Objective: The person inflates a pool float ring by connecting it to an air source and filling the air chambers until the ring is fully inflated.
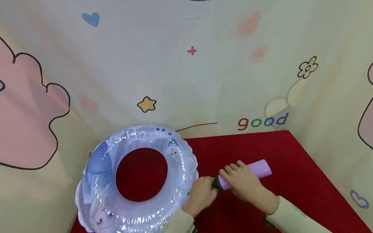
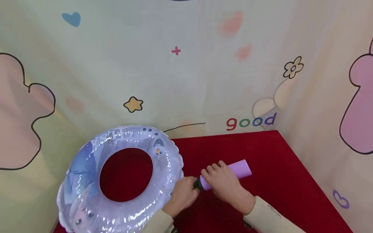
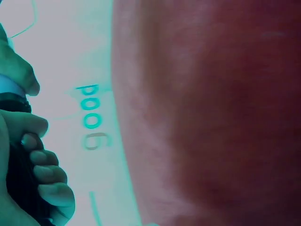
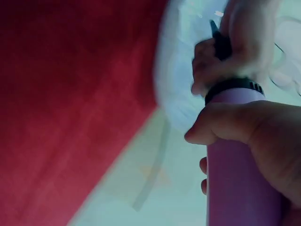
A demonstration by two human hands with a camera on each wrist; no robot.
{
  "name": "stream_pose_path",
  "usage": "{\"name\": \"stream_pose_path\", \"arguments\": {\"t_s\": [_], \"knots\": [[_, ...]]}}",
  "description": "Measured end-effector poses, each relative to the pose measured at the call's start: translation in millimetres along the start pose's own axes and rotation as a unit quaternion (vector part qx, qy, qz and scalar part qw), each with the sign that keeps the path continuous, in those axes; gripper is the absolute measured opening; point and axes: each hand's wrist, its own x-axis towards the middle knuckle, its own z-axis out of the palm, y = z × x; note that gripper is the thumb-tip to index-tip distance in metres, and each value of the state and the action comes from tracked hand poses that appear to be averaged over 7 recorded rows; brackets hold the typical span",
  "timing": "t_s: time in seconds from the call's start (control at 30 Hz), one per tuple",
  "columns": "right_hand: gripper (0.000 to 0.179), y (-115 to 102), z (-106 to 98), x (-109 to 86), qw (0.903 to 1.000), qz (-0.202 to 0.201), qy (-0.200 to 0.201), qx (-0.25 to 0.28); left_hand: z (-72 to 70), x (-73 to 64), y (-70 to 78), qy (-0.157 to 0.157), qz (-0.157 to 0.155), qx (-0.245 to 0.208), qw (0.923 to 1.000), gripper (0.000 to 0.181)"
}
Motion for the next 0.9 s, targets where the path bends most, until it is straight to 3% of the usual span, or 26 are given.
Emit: {"name": "stream_pose_path", "arguments": {"t_s": [0.1, 0.2, 0.33, 0.5, 0.9], "knots": [[0.062, 17, -15, 6.7, 0.9998, 0.015, -0.003, -0.011, -19.3, 11.8, -1.2, 0.005, 0.003, 0.011, 0.9999, 0.028], [0.063, 32, -25, 5.7, 0.9998, 0.018, -0.013, -0.003, -27.8, 10.6, -11.4, 0.001, -0.012, 0.012, 0.9998, 0.030], [0.064, 47, -29, -7.1, 0.9984, 0.046, -0.027, 0.020, -26.1, 4.3, -18.8, 0.007, -0.014, 0.037, 0.9992, 0.030], [0.067, 50, -32, -13.0, 0.9968, 0.057, -0.039, 0.039, -23.9, 7.1, -7.8, 0.020, 0.012, 0.051, 0.9984, 0.030], [0.065, 47, -32, -18.7, 0.9963, 0.061, -0.041, 0.045, -19.2, 7.4, 2.8, 0.017, 0.001, 0.045, 0.9988, 0.035]]}}
